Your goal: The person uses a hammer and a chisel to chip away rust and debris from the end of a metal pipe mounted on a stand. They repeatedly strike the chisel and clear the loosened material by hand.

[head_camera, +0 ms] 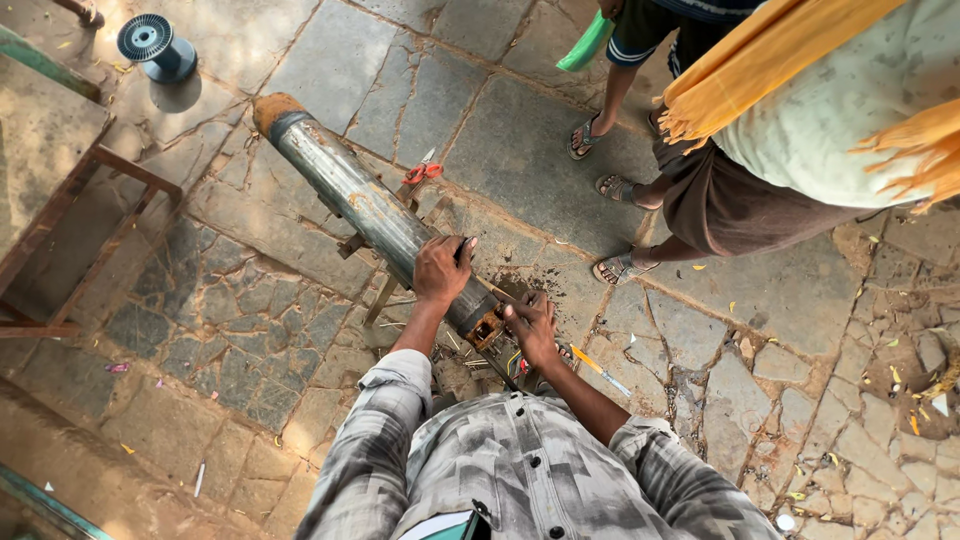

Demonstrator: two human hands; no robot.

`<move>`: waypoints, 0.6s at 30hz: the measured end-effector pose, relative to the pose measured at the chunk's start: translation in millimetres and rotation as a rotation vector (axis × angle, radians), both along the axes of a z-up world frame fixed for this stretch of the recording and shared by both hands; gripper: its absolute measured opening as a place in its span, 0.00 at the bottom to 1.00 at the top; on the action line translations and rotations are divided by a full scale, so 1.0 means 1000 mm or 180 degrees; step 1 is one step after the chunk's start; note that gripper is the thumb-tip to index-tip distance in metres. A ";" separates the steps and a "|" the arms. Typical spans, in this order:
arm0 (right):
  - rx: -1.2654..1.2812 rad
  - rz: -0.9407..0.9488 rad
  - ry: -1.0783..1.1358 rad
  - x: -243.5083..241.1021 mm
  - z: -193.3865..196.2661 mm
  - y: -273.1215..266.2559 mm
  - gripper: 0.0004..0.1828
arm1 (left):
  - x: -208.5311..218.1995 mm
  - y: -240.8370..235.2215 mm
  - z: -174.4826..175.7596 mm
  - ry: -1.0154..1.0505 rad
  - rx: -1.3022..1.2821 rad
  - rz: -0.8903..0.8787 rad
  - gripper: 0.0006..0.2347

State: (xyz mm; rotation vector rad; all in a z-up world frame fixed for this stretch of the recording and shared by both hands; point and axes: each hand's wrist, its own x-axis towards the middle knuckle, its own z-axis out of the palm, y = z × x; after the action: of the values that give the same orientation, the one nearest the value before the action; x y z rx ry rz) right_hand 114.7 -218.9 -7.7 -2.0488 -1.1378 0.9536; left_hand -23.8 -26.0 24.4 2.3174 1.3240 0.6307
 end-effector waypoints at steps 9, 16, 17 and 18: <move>-0.0184 -0.0256 0.0293 0.010 -0.086 0.010 0.46 | -0.003 0.000 0.001 -0.0099 0.0137 0.0019 0.14; 0.0171 -0.1005 0.2049 0.037 -0.059 -0.010 0.45 | -0.039 -0.015 -0.006 -0.2245 -0.1106 0.0942 0.14; 0.0199 -0.1069 0.1744 0.039 -0.051 -0.011 0.44 | -0.052 -0.031 -0.015 -0.3161 -0.1517 0.1315 0.12; 0.0228 -0.1130 0.1439 0.043 -0.042 -0.013 0.44 | -0.069 -0.053 -0.026 -0.4078 -0.1912 0.1697 0.11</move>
State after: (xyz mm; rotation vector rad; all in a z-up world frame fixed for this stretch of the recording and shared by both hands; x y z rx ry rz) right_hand 157.5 -231.8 -49.4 -1.7720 -0.5415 1.0976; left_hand -92.3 -78.5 -1.7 0.7055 1.1422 1.3137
